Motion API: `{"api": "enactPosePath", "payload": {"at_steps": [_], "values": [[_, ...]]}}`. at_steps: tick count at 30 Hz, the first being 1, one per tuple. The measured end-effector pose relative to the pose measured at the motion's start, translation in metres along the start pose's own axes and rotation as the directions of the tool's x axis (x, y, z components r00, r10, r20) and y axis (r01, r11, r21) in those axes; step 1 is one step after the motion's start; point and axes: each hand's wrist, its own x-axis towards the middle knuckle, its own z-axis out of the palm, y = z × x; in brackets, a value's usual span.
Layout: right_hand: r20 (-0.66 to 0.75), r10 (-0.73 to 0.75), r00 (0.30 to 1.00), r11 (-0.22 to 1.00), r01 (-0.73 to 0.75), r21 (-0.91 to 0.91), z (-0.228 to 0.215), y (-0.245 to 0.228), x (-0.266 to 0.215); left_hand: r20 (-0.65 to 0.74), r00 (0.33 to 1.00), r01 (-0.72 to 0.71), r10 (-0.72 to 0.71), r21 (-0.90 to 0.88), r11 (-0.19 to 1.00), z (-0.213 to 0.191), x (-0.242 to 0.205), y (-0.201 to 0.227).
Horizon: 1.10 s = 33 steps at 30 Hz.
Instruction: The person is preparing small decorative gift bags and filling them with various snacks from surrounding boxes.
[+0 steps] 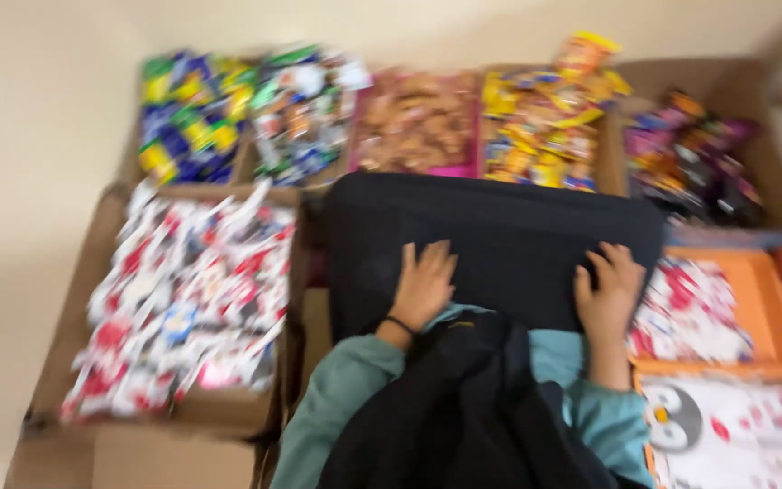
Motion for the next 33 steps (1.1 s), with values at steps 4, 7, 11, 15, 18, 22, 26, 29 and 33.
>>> {"api": "enactPosePath", "payload": {"at_steps": [4,7,11,15,18,22,26,29,33], "values": [[-0.115,0.218,0.969,0.965,-0.196,0.174,-0.028,0.032,-0.020,-0.147,0.988,-0.047,0.055,0.056,0.997,0.017,-0.001,-0.020],[-0.205,0.428,0.880,0.904,-0.417,0.099,-0.049,0.102,-0.062,-0.153,0.985,-0.107,0.086,-0.137,0.985,-0.003,-0.004,-0.021],[-0.220,0.686,0.694,0.700,-0.712,-0.062,-0.103,0.197,-0.129,-0.089,0.996,-0.003,-0.003,-0.072,0.997,0.003,-0.002,-0.019],[-0.431,0.780,0.454,0.464,-0.881,-0.089,-0.156,0.246,-0.191,-0.050,0.999,0.012,-0.014,-0.027,1.000,-0.003,-0.005,-0.018],[-0.358,0.857,0.370,0.377,-0.925,-0.053,-0.191,0.234,-0.219,-0.069,0.998,-0.004,-0.003,-0.098,0.995,-0.015,-0.003,-0.005],[-0.296,0.951,0.094,0.054,-0.988,-0.143,-0.176,0.265,-0.277,-0.065,0.997,-0.045,0.040,-0.090,0.995,-0.015,0.000,-0.002],[-0.003,0.996,-0.085,-0.085,-0.993,-0.076,-0.166,0.232,-0.254,-0.060,0.998,-0.020,0.016,-0.071,0.997,-0.015,0.004,0.003],[0.141,0.983,-0.121,-0.113,-0.991,-0.066,-0.151,0.223,-0.244,-0.042,0.999,-0.002,-0.001,-0.067,0.998,-0.018,0.007,0.006],[0.176,0.972,-0.158,-0.138,-0.983,-0.123,-0.133,0.218,-0.243,-0.037,0.999,0.004,-0.006,-0.054,0.999,-0.017,0.006,0.007]]}}
